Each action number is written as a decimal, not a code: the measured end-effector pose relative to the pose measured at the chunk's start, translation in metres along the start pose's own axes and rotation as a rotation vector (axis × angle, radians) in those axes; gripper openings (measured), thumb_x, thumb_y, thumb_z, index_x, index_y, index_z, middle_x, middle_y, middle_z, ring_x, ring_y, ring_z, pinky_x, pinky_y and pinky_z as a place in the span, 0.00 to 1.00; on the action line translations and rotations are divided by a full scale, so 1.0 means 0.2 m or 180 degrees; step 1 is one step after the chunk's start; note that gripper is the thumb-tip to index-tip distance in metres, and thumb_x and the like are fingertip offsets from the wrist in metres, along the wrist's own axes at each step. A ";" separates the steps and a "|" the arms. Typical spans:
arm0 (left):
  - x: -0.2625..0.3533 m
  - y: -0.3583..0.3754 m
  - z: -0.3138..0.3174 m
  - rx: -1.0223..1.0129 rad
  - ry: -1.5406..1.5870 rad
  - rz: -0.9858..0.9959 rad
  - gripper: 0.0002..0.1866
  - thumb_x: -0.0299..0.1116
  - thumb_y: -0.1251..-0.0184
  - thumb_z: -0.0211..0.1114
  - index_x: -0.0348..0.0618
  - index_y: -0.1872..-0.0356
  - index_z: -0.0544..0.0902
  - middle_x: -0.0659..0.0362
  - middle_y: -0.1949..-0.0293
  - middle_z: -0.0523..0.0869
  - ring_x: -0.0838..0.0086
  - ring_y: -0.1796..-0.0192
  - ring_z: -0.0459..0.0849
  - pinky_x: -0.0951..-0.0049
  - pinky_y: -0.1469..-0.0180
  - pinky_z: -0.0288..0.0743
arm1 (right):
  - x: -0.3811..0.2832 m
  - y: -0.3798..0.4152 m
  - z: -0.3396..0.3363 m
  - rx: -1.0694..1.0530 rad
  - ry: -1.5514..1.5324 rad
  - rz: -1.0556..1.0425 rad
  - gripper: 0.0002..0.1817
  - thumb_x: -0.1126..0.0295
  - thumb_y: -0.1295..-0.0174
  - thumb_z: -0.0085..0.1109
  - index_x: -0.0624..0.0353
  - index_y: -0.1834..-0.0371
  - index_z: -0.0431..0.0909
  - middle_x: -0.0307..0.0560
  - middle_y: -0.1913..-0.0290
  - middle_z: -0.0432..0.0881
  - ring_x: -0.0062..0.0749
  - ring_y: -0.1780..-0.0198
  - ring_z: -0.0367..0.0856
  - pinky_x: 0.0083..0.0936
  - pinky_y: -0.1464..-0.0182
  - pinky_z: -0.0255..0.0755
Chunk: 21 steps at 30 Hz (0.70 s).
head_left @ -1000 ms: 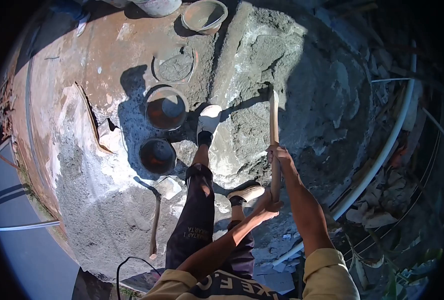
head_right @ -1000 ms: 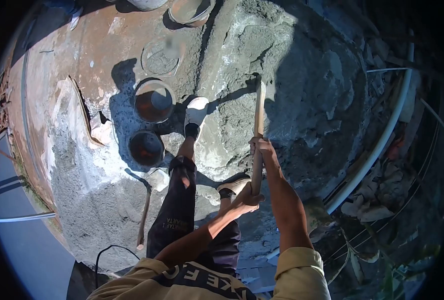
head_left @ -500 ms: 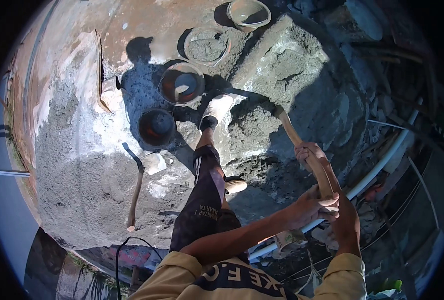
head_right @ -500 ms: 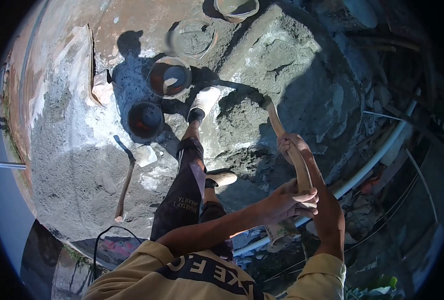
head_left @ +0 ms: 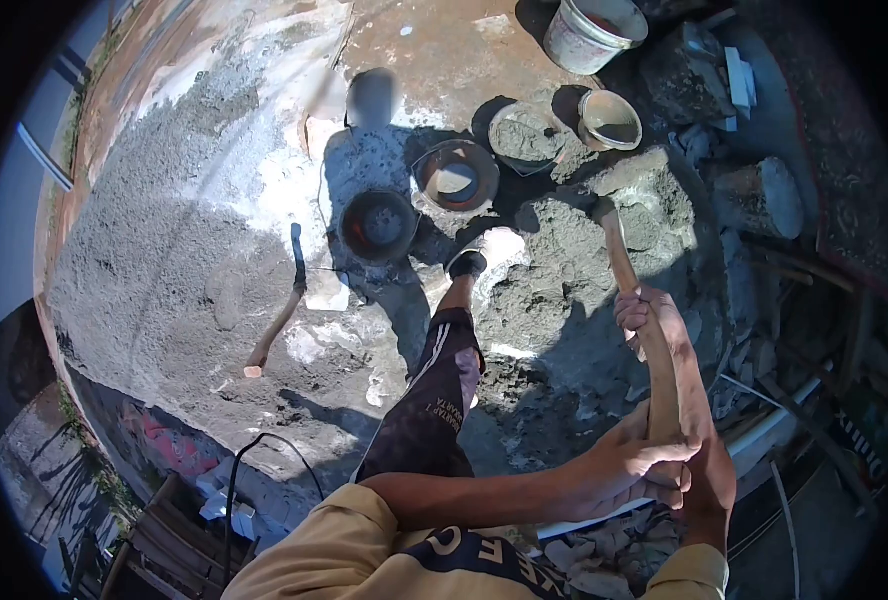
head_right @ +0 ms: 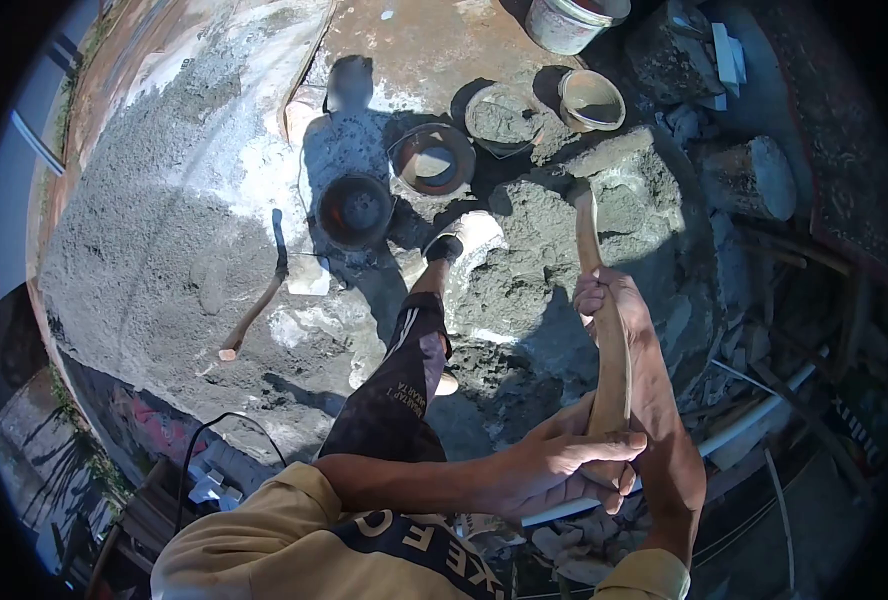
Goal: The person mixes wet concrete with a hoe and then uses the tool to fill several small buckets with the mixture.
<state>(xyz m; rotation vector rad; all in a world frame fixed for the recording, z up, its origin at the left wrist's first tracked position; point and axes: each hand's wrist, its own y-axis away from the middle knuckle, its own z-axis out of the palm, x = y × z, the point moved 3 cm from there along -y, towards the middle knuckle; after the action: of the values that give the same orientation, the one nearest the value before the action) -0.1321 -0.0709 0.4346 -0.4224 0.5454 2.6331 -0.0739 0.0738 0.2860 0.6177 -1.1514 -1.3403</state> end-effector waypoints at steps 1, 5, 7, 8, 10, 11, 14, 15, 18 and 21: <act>0.02 0.04 0.00 -0.0071 -0.0047 0.0088 0.21 0.31 0.33 0.60 0.44 0.46 0.59 0.60 0.62 0.72 0.75 0.63 0.80 0.71 0.67 0.80 | 0.01 -0.03 0.03 -0.0094 0.0055 -0.0041 0.06 0.74 0.41 0.50 0.57 0.73 0.64 0.34 0.78 0.65 0.15 0.80 0.66 0.16 0.81 0.66; 0.04 0.15 -0.13 0.0169 -0.0263 0.0393 0.23 0.26 0.35 0.59 0.43 0.44 0.57 0.58 0.64 0.73 0.74 0.71 0.80 0.72 0.76 0.76 | 0.08 -0.21 0.14 -0.0268 0.0672 -0.0148 0.06 0.74 0.42 0.49 0.57 0.74 0.63 0.33 0.78 0.64 0.16 0.82 0.65 0.16 0.81 0.66; 0.06 0.19 -0.22 0.0758 -0.0506 0.0761 0.25 0.24 0.40 0.62 0.41 0.46 0.59 0.58 0.71 0.74 0.73 0.81 0.78 0.72 0.84 0.70 | 0.14 -0.36 0.14 -0.0174 0.1340 -0.0593 0.05 0.75 0.43 0.51 0.57 0.74 0.65 0.33 0.78 0.65 0.16 0.82 0.64 0.16 0.81 0.64; 0.07 0.19 -0.27 0.0753 -0.0509 0.0788 0.25 0.24 0.40 0.62 0.41 0.46 0.59 0.58 0.71 0.74 0.73 0.81 0.78 0.72 0.84 0.70 | 0.18 -0.43 0.16 -0.0146 0.1705 -0.0834 0.05 0.75 0.45 0.52 0.56 0.73 0.65 0.34 0.78 0.65 0.16 0.82 0.64 0.15 0.81 0.63; 0.10 0.18 -0.52 0.1599 -0.1430 0.0817 0.21 0.24 0.43 0.65 0.41 0.52 0.64 0.61 0.78 0.73 0.73 0.84 0.76 0.71 0.86 0.70 | 0.23 -0.65 0.08 -0.0161 0.1603 -0.0631 0.05 0.74 0.45 0.53 0.56 0.72 0.67 0.34 0.79 0.66 0.17 0.83 0.64 0.16 0.82 0.62; 0.10 0.15 -0.68 0.1628 -0.1488 0.0822 0.19 0.23 0.45 0.66 0.40 0.56 0.66 0.62 0.81 0.72 0.73 0.85 0.76 0.71 0.86 0.70 | 0.26 -0.74 0.06 0.0152 0.1985 -0.0921 0.04 0.74 0.46 0.53 0.56 0.72 0.67 0.35 0.79 0.67 0.18 0.83 0.65 0.17 0.82 0.63; 0.11 0.08 -1.20 0.1785 -0.1617 0.0965 0.15 0.22 0.48 0.68 0.39 0.64 0.69 0.62 0.84 0.72 0.74 0.86 0.76 0.70 0.85 0.72 | 0.35 -1.02 -0.06 0.0425 0.2997 -0.1612 0.05 0.73 0.46 0.53 0.58 0.75 0.68 0.37 0.81 0.68 0.19 0.85 0.65 0.20 0.84 0.63; 0.10 0.05 -1.39 0.1848 -0.1570 0.0964 0.13 0.22 0.48 0.67 0.39 0.67 0.71 0.62 0.83 0.74 0.74 0.86 0.76 0.70 0.86 0.72 | 0.32 -1.21 -0.19 0.0306 0.3394 -0.1785 0.05 0.73 0.45 0.53 0.60 0.75 0.68 0.39 0.82 0.69 0.21 0.85 0.67 0.22 0.84 0.65; 0.06 -0.03 -1.82 0.2395 -0.1649 0.0763 0.09 0.24 0.48 0.67 0.40 0.74 0.73 0.61 0.83 0.75 0.75 0.85 0.75 0.69 0.84 0.73 | 0.37 -1.43 -0.35 0.0411 0.3801 -0.2051 0.07 0.71 0.45 0.54 0.63 0.70 0.70 0.40 0.83 0.70 0.24 0.84 0.71 0.26 0.84 0.66; -0.13 -0.12 -2.21 0.3291 -0.1333 0.1021 0.07 0.26 0.44 0.64 0.42 0.75 0.73 0.62 0.82 0.76 0.74 0.82 0.75 0.69 0.80 0.71 | 0.43 -1.61 -0.59 0.0895 0.5064 -0.3255 0.11 0.70 0.47 0.57 0.65 0.67 0.69 0.44 0.82 0.71 0.28 0.83 0.72 0.30 0.82 0.67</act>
<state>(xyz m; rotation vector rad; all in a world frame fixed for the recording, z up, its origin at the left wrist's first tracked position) -0.0073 -0.2517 0.0483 0.5525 1.7526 2.1828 -0.1163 -0.1002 -0.0181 2.1116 0.4164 -0.8914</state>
